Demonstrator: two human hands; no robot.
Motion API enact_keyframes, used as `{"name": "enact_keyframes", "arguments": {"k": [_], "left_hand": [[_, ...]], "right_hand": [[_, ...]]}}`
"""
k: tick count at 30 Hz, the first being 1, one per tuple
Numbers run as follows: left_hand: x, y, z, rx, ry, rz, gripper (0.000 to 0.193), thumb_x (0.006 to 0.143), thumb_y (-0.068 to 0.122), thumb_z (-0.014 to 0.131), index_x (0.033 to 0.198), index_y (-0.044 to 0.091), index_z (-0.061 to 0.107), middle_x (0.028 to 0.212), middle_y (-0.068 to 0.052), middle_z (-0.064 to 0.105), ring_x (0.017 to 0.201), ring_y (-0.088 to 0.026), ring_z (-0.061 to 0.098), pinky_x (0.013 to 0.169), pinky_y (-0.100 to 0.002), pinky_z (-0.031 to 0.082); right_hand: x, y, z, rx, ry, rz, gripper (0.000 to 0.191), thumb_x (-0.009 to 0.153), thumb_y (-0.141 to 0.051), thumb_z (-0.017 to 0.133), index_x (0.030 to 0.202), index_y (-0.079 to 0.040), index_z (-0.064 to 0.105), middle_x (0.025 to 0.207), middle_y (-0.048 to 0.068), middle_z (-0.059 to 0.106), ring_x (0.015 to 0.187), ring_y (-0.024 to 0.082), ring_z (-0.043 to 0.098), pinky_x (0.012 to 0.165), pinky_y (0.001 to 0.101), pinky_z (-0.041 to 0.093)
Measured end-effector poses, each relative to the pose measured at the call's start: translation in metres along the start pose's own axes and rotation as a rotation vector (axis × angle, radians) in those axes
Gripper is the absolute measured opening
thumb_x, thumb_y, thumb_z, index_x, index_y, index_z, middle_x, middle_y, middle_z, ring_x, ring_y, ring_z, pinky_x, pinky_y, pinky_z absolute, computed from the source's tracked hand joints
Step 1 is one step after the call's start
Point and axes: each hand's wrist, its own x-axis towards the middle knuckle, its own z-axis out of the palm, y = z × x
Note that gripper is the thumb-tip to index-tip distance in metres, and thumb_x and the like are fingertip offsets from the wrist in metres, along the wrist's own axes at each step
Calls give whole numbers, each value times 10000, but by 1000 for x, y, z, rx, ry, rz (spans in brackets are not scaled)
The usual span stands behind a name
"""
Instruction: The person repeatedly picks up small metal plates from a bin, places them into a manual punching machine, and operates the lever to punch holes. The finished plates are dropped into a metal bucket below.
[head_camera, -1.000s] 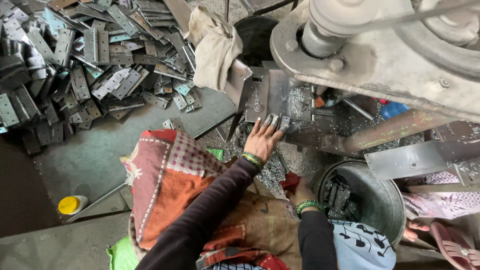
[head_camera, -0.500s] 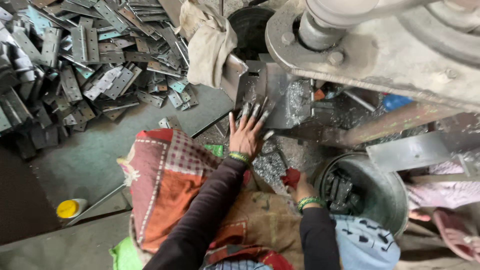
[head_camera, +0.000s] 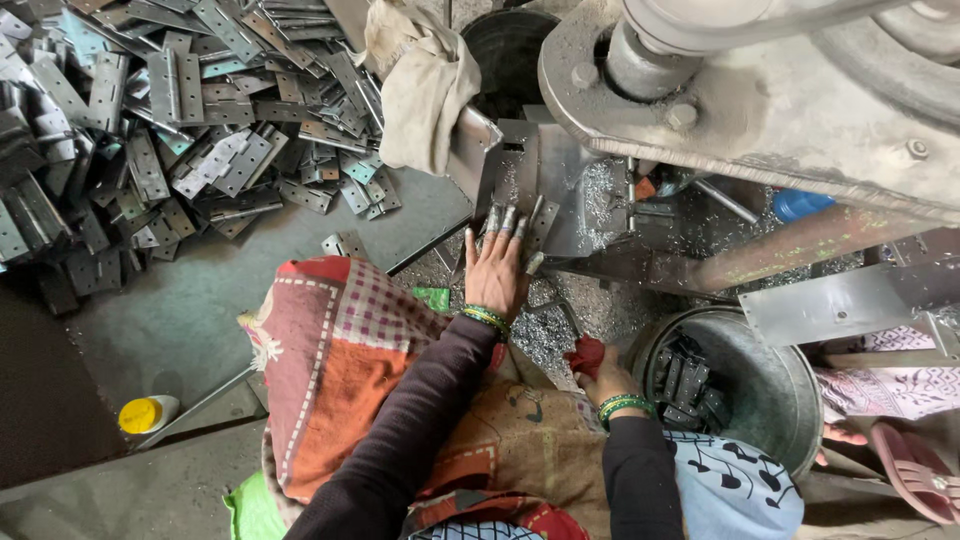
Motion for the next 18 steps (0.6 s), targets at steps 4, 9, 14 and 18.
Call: {"name": "enact_keyframes", "arguments": {"k": [4, 9, 14, 18], "left_hand": [[3, 5, -11, 26, 0, 71, 937, 920, 694, 470, 1589, 60, 307, 1566, -227, 368, 1437, -379, 342, 1200, -613, 34], [7, -6, -17, 28, -51, 134, 774, 928, 494, 630, 1551, 97, 397, 1535, -185, 478, 1467, -339, 417, 1279, -563, 104], [-16, -20, -2, -236, 282, 50, 655, 846, 329, 696, 1406, 33, 530, 1344, -212, 640, 1242, -318, 621, 1070, -484, 472], [-21, -32, 2, -654, 200, -506, 346, 983, 263, 625, 1264, 71, 683, 1123, -127, 771, 884, -185, 749, 804, -355, 625]], "right_hand": [[-2, -2, 0, -4, -26, 39, 716, 888, -398, 728, 1396, -92, 328, 1092, 293, 725, 1053, 455, 711, 934, 506, 539], [0, -2, 1, -3, 0, 10, 742, 863, -396, 748, 1394, -96, 325, 1125, 286, 713, 1093, 455, 689, 956, 509, 525], [1, -3, 1, 19, -19, 23, 758, 879, -384, 739, 1437, -109, 306, 1139, 295, 708, 1089, 454, 697, 969, 501, 527], [-3, -6, 0, 33, -5, 19, 731, 875, -378, 746, 1412, -105, 334, 1133, 280, 718, 1089, 453, 697, 975, 508, 523]]}}
